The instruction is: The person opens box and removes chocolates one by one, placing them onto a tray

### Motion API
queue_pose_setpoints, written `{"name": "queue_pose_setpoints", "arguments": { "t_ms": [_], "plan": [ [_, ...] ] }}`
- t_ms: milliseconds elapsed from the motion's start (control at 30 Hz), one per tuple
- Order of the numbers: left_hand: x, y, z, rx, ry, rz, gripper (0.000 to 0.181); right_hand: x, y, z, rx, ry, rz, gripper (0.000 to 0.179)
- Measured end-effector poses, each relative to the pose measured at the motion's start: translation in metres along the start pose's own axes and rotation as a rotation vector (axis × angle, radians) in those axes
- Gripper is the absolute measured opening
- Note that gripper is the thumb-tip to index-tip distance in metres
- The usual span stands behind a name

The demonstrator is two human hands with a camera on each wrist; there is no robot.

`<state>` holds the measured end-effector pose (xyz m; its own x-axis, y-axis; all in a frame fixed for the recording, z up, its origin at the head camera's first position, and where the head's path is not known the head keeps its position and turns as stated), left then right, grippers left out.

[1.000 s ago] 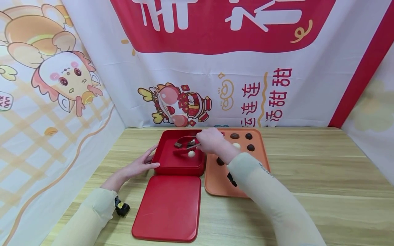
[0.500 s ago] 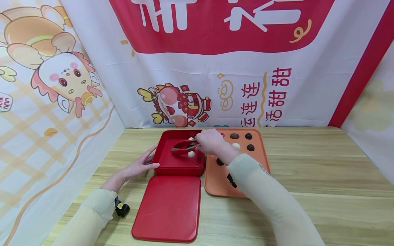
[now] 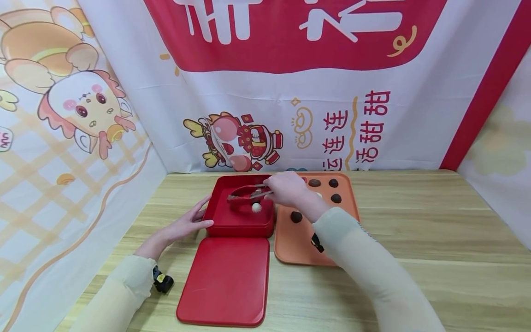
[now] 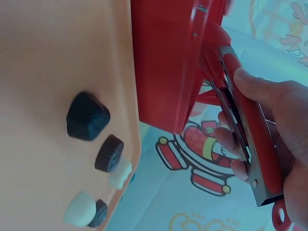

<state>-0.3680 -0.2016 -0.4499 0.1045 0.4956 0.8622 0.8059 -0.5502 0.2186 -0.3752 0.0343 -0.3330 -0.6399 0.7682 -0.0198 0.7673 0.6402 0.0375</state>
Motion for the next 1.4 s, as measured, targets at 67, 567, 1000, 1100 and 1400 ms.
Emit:
{"name": "queue_pose_setpoints", "arguments": {
  "t_ms": [67,567,1000,1100,1400],
  "plan": [
    [0.0,0.001,-0.001,0.001,-0.001,-0.002,0.086,0.003,0.005,-0.005,0.013,-0.011,0.011,0.032],
    [-0.004,0.002,-0.003,0.011,0.004,-0.028,0.088,0.039,0.073,-0.048,0.118,-0.071,0.066,0.036],
    [-0.005,0.003,-0.001,-0.002,0.012,-0.029,0.088,0.074,0.141,-0.055,0.14,-0.053,0.153,0.047],
    [-0.005,0.002,0.0,-0.004,0.007,-0.029,0.088,0.08,0.152,-0.053,0.134,-0.046,0.168,0.048],
    [-0.004,-0.001,0.0,0.009,0.015,-0.041,0.086,0.093,0.179,-0.047,0.143,-0.078,0.177,0.051]
  ]
}}
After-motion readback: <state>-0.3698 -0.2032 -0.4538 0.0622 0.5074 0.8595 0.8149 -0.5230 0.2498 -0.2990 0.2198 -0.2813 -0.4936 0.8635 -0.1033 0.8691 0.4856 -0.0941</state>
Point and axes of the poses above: each hand's wrist, its own y-axis away from the middle knuckle, its own z-axis out of the palm, x = y × z, the point moved 10 cm from there along -y, towards the middle knuckle, and after that the axes turned 9 degrees about -x, right-handed, at the moved point
